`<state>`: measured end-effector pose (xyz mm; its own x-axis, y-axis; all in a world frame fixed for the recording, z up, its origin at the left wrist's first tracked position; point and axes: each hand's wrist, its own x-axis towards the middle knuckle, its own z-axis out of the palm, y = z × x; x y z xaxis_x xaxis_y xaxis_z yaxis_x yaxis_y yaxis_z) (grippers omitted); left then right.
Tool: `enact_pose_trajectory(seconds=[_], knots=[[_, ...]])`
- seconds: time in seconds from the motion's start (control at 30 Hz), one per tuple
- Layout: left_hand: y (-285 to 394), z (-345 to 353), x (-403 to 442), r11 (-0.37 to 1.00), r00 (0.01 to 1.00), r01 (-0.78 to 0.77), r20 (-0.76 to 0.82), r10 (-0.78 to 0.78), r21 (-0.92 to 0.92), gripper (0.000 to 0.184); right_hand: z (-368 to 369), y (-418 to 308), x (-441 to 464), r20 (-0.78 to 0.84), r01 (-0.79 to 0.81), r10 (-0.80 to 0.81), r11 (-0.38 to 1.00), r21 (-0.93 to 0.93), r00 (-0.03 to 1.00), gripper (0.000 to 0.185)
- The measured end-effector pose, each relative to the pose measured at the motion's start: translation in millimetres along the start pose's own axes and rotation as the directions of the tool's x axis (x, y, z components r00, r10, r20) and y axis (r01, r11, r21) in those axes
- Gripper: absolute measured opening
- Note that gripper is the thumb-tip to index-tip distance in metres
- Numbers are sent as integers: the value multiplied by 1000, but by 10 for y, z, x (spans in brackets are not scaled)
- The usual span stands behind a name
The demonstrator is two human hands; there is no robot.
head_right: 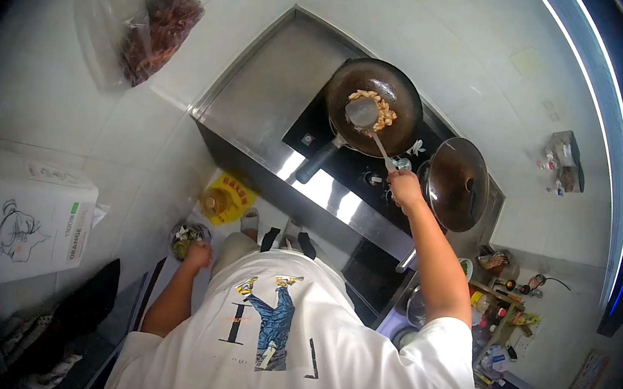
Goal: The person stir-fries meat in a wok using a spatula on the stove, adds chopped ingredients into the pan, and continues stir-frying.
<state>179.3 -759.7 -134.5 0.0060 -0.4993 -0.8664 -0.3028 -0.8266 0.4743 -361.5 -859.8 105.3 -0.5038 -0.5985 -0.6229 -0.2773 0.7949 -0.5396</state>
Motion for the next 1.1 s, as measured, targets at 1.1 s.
enact_pose_trajectory(seconds=[1.1], knots=[[-252,-142,287,998,996,56,71,-53,-41,13,369,40,161,149,-103,186,891,-442,971,29]])
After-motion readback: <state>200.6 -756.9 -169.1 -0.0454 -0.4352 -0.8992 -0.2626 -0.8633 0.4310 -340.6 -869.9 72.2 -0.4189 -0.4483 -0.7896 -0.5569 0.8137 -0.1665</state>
